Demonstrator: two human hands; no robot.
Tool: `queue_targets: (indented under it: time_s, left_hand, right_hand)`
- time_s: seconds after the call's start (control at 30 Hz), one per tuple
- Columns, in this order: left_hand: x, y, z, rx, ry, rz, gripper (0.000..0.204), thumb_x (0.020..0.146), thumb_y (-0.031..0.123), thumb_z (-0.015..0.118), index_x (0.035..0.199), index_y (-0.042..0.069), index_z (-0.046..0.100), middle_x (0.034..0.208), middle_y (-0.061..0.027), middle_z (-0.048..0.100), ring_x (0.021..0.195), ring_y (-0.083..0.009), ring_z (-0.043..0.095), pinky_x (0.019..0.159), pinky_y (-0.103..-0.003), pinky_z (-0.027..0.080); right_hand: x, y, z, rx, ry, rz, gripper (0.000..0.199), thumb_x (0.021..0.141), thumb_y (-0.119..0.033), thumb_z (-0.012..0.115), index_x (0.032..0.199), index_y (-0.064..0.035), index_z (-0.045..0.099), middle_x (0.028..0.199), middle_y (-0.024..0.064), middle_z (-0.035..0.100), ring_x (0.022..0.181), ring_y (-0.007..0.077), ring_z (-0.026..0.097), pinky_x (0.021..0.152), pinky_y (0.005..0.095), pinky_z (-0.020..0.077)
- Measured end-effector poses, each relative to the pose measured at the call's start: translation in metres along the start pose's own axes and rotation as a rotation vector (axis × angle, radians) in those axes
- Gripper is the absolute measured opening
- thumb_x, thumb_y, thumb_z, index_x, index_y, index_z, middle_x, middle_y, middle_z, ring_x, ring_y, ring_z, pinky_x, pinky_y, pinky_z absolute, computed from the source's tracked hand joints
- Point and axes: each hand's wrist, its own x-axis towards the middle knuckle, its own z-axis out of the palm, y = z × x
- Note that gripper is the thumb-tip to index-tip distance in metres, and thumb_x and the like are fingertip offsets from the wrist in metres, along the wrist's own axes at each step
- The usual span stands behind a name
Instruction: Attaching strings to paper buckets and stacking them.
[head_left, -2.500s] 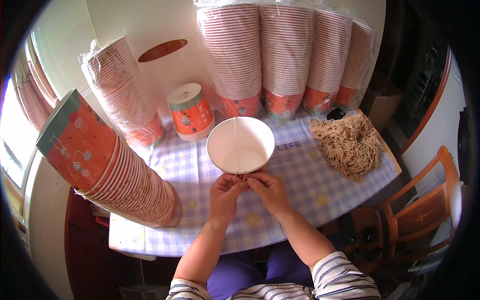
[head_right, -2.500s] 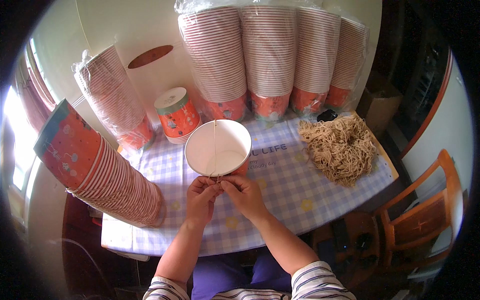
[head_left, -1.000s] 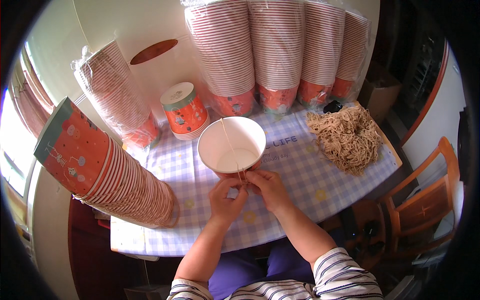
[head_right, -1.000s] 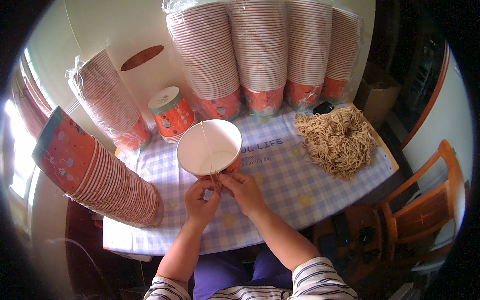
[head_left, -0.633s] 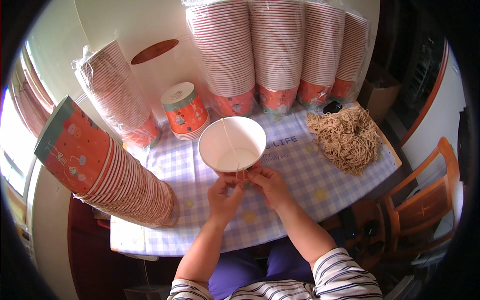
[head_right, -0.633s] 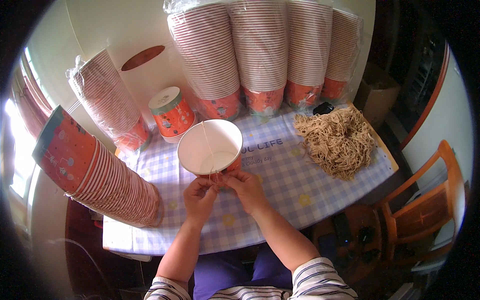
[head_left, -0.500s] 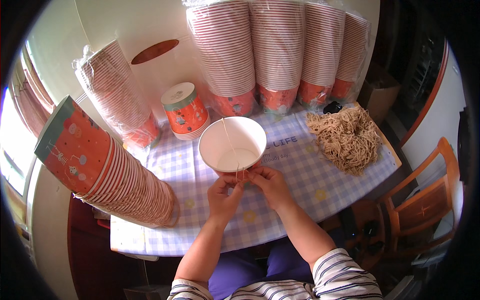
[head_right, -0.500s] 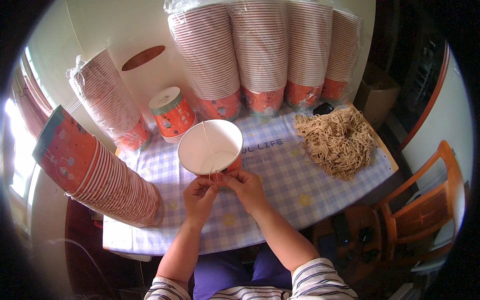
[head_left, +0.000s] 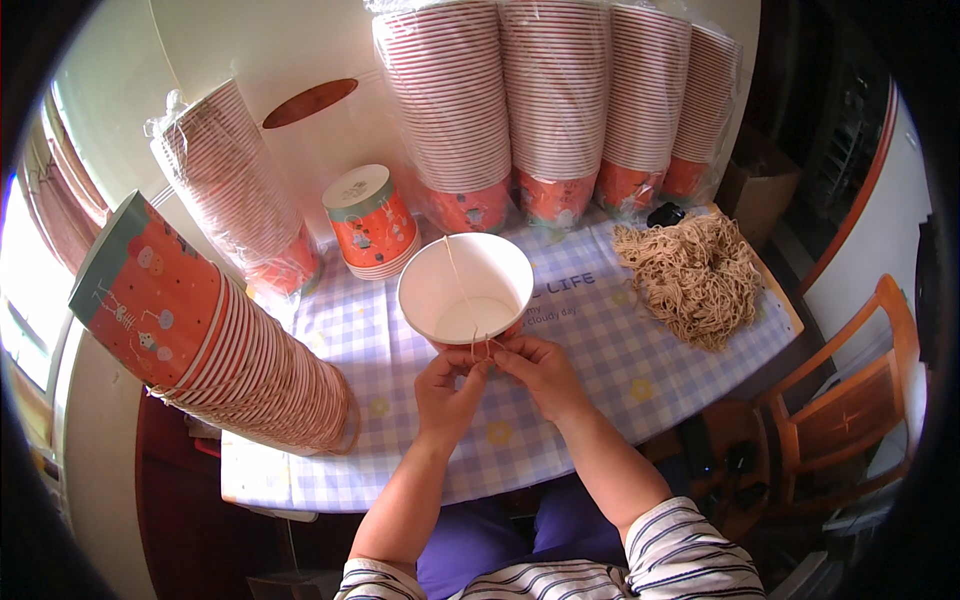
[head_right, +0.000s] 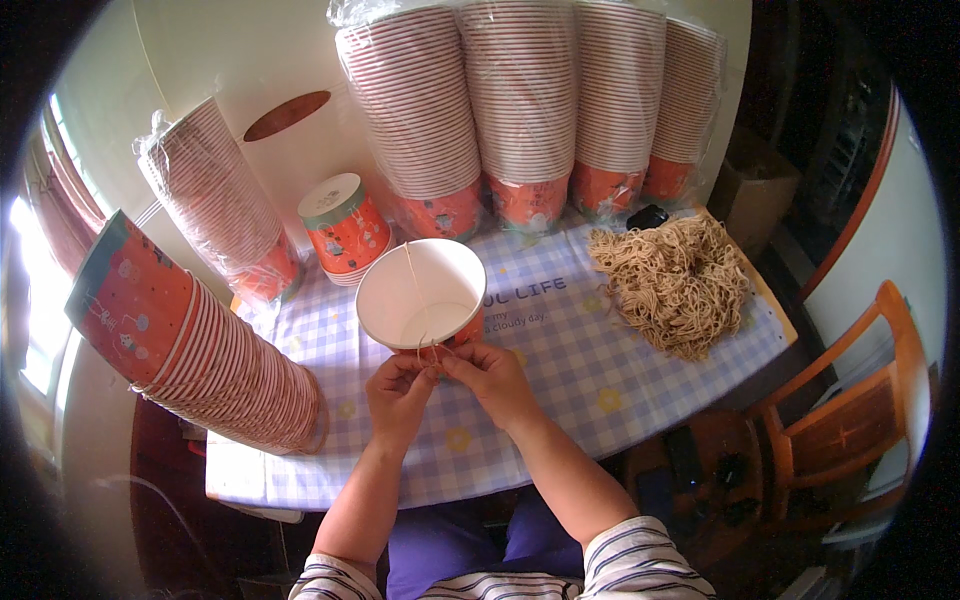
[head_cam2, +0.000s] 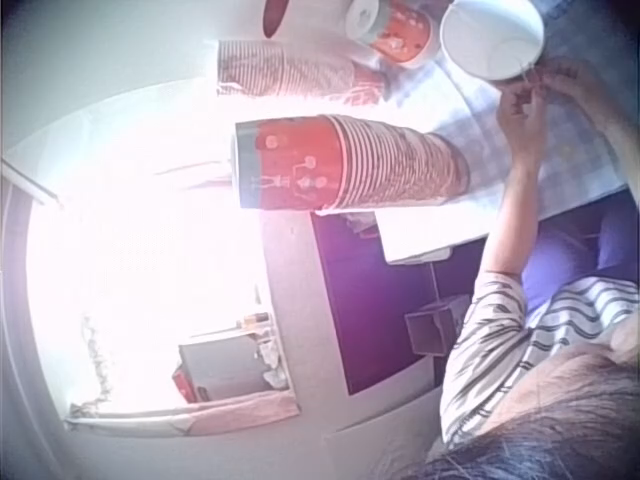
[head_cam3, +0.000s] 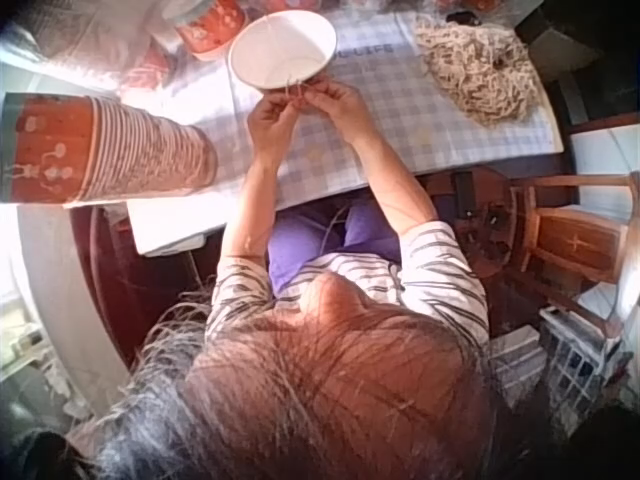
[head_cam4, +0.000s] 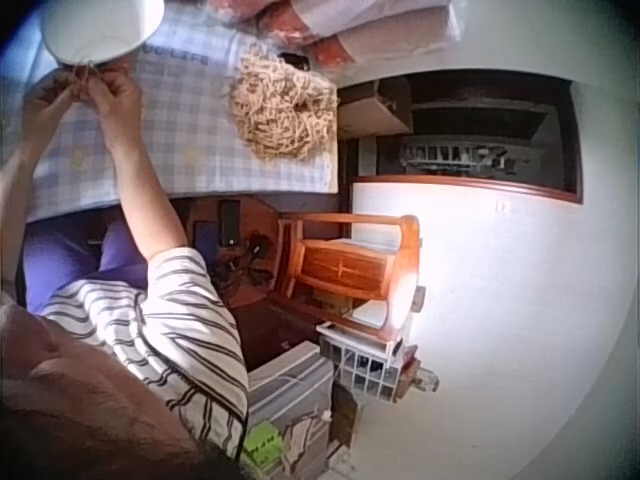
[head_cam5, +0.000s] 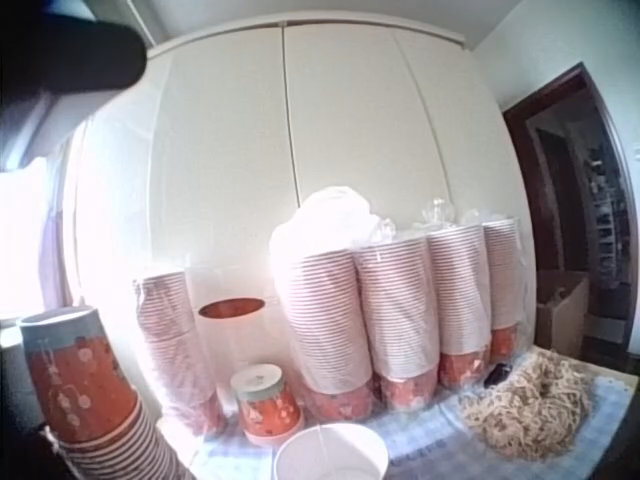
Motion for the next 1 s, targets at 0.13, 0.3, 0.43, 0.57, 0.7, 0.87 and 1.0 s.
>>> queue_targets:
  time_s: [0.13, 0.3, 0.43, 0.57, 0.7, 0.87, 1.0]
  left_hand:
    - [0.0, -0.001, 0.001, 0.037, 0.006, 0.062, 0.013, 0.078, 0.0, 0.066, 0.09, -0.001, 0.063, 0.083, -0.0042, 0.065, 0.076, -0.0089, 0.058, 0.071, -0.022, 0.047]
    - [-0.003, 0.001, 0.002, 0.243, -0.008, 0.183, 0.026, 0.074, 0.004, 0.071, 0.098, -0.001, 0.063, 0.086, -0.0065, 0.067, 0.075, -0.0102, 0.06, 0.07, -0.024, 0.048]
    - [-0.003, 0.005, 0.007, 0.278, 0.005, 0.187, 0.024, 0.075, 0.004, 0.07, 0.098, 0.0, 0.065, 0.085, -0.0082, 0.067, 0.074, -0.0115, 0.061, 0.068, -0.024, 0.049]
    - [-0.001, -0.001, 0.004, 0.261, 0.047, 0.139, 0.019, 0.078, 0.003, 0.068, 0.096, -0.001, 0.067, 0.086, -0.0103, 0.067, 0.074, -0.0132, 0.063, 0.067, -0.025, 0.05]
    - [-0.001, 0.005, 0.006, 0.307, 0.055, 0.133, 0.017, 0.078, 0.004, 0.068, 0.094, -0.001, 0.067, 0.085, -0.0105, 0.067, 0.073, -0.0129, 0.063, 0.065, -0.024, 0.05]
    - [-0.001, 0.007, 0.004, 0.34, 0.047, 0.125, 0.013, 0.078, 0.004, 0.068, 0.09, -0.001, 0.067, 0.081, -0.008, 0.067, 0.071, -0.0098, 0.061, 0.064, -0.023, 0.049]
    - [0.0, 0.0, 0.001, 0.224, 0.041, 0.059, 0.012, 0.078, 0.004, 0.067, 0.089, -0.002, 0.066, 0.081, -0.0052, 0.067, 0.069, -0.0071, 0.058, 0.063, -0.021, 0.048]
  right_hand:
    - [0.001, 0.005, 0.0, 0.024, 0.02, -0.057, 0.019, 0.086, -0.017, 0.064, 0.094, 0.0007, 0.066, 0.086, 0.0053, 0.066, 0.079, 0.0081, 0.059, 0.072, 0.0219, 0.0458]
    - [0.0, 0.005, -0.001, -0.146, 0.041, -0.136, 0.016, 0.085, -0.014, 0.064, 0.093, -0.0007, 0.066, 0.084, 0.0032, 0.066, 0.073, 0.007, 0.058, 0.067, 0.0216, 0.0459]
    - [-0.002, 0.006, 0.001, -0.279, 0.055, -0.236, 0.012, 0.084, -0.01, 0.063, 0.093, -0.0015, 0.065, 0.081, 0.0036, 0.066, 0.07, 0.0068, 0.058, 0.063, 0.0221, 0.0465]
    - [-0.003, 0.003, 0.004, -0.352, 0.073, -0.323, 0.013, 0.084, -0.008, 0.062, 0.094, -0.0008, 0.064, 0.079, 0.0045, 0.066, 0.069, 0.007, 0.059, 0.061, 0.0225, 0.047]
    - [-0.002, 0.006, 0.002, -0.332, 0.1, -0.309, 0.012, 0.084, -0.008, 0.062, 0.093, -0.0005, 0.064, 0.078, 0.0048, 0.066, 0.068, 0.0072, 0.059, 0.061, 0.0224, 0.0472]
    - [-0.004, 0.002, 0.005, -0.38, 0.142, -0.327, 0.01, 0.085, -0.007, 0.062, 0.092, -0.0009, 0.064, 0.078, 0.006, 0.066, 0.067, 0.0073, 0.059, 0.058, 0.0217, 0.0462]
    - [-0.004, 0.001, 0.005, -0.39, 0.151, -0.338, 0.01, 0.084, -0.008, 0.063, 0.091, -0.001, 0.064, 0.078, 0.0059, 0.066, 0.066, 0.0075, 0.059, 0.058, 0.0218, 0.0458]
